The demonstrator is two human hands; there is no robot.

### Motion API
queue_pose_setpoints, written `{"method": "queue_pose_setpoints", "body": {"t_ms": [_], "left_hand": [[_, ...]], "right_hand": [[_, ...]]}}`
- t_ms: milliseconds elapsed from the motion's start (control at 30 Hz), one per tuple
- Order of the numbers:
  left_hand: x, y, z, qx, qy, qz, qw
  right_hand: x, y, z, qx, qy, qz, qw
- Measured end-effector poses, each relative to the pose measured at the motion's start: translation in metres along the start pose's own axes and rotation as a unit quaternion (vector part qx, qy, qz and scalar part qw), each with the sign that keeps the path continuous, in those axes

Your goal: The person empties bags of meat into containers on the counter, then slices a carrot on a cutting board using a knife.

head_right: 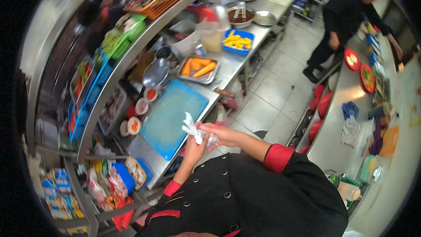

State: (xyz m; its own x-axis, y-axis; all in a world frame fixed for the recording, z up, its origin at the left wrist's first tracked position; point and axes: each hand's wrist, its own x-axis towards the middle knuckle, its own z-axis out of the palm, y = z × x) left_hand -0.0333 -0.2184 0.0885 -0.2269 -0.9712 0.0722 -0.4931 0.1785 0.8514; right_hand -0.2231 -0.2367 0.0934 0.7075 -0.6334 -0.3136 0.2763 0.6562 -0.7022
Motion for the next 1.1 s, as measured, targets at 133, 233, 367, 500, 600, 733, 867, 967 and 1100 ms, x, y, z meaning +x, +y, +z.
{"method": "queue_pose_setpoints", "body": {"t_ms": [133,233,367,500,600,733,867,967,1100], "left_hand": [[0.036,0.029,0.060,0.017,-0.157,0.047,0.986],[0.064,0.054,0.087,0.048,-0.237,0.095,0.966],[0.103,0.082,0.113,0.026,-0.304,0.102,0.947],[0.148,0.083,0.142,-0.084,-0.289,0.077,0.951],[0.188,0.079,0.164,-0.060,-0.290,0.037,0.954],[0.252,0.045,0.215,-0.118,-0.307,-0.027,0.944],[0.333,0.072,0.252,-0.147,-0.356,0.006,0.923],[0.399,0.103,0.280,-0.115,-0.384,0.034,0.916],[0.464,0.146,0.314,-0.127,-0.406,0.065,0.903]], "right_hand": [[-0.057,-0.011,-0.028,-0.003,0.111,-0.034,0.993],[-0.071,-0.001,-0.064,0.036,0.165,-0.093,0.981],[-0.102,-0.015,-0.109,0.080,0.210,-0.147,0.963],[-0.119,-0.042,-0.156,0.124,0.313,-0.168,0.926],[-0.122,-0.067,-0.206,0.133,0.383,-0.176,0.897],[-0.131,-0.057,-0.323,0.096,0.471,-0.166,0.861],[-0.195,-0.027,-0.418,-0.015,0.592,-0.047,0.804],[-0.252,-0.007,-0.467,-0.021,0.655,-0.051,0.754],[-0.301,0.003,-0.470,0.039,0.736,-0.036,0.675]]}}
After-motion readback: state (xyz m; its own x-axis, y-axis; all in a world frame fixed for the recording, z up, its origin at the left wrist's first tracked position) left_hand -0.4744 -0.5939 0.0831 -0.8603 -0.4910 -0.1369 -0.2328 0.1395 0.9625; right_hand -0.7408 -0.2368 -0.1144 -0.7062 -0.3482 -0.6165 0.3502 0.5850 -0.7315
